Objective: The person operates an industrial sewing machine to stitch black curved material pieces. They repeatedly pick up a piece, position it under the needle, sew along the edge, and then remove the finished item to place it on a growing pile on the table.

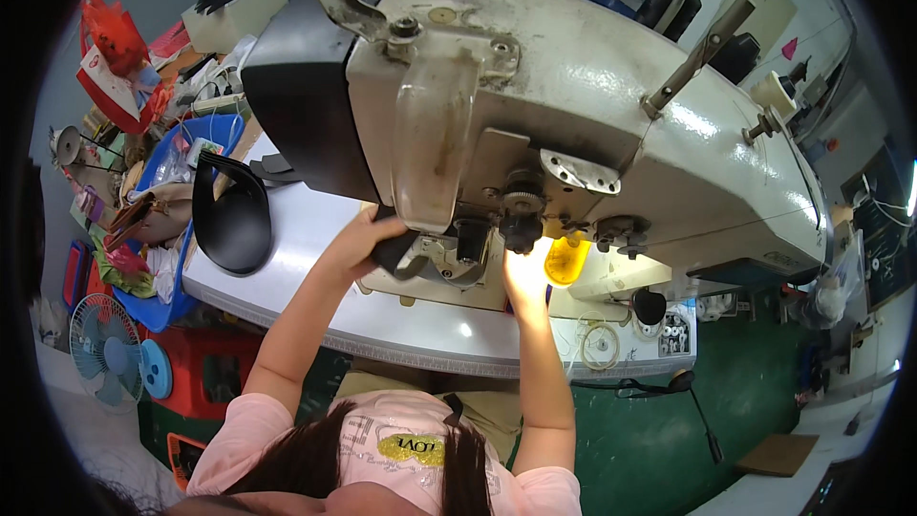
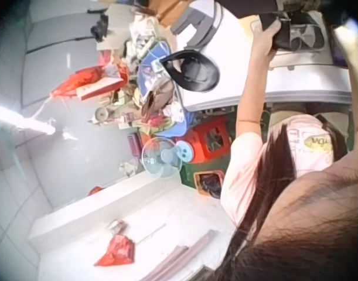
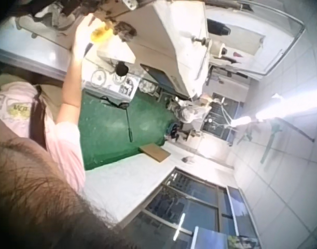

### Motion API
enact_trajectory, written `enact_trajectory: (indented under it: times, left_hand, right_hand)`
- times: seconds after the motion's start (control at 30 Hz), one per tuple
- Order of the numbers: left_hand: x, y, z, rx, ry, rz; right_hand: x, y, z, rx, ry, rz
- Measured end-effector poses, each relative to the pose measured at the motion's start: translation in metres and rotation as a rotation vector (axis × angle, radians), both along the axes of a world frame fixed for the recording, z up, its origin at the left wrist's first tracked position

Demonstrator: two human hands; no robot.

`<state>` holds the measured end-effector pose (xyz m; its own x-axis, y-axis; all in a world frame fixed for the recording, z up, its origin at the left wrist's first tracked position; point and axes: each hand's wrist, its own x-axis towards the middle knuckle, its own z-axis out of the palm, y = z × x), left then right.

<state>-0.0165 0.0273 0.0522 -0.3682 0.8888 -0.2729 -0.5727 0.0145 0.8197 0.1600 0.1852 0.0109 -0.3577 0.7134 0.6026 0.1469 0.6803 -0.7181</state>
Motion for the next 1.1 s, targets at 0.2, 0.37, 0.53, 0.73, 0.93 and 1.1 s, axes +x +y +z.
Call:
enact_trajectory:
  times: [0.2, 0.37, 0.53, 0.73, 0.93, 1.1]
  left_hand:
    - [-0.019, 0.011, -0.007, -0.024, 0.022, -0.175]
    - [-0.016, 0.006, 0.0, -0.023, 0.109, -0.364]
    - [-0.005, -0.03, -0.05, 0.08, -0.156, -0.553]
    - [0.008, -0.082, -0.138, 0.215, -0.006, -0.824]
    - [0.024, -0.103, -0.105, 0.086, 0.028, -0.39]
    - [0.003, -0.115, -0.108, -0.245, 0.541, 0.339]
  right_hand:
    - [-0.049, 0.069, 0.006, 0.222, -0.182, -0.083]
    - [-0.041, 0.078, 0.025, 0.055, -0.257, 0.179]
    - [0.027, 0.025, 0.056, -0.23, -0.314, 0.684]
    - [0.081, -0.021, 0.03, -0.75, -0.028, 0.736]
    - [0.073, -0.021, 0.023, -0.559, -0.464, 0.788]
    - [0.048, -0.059, 0.003, -0.527, -0.241, 0.433]
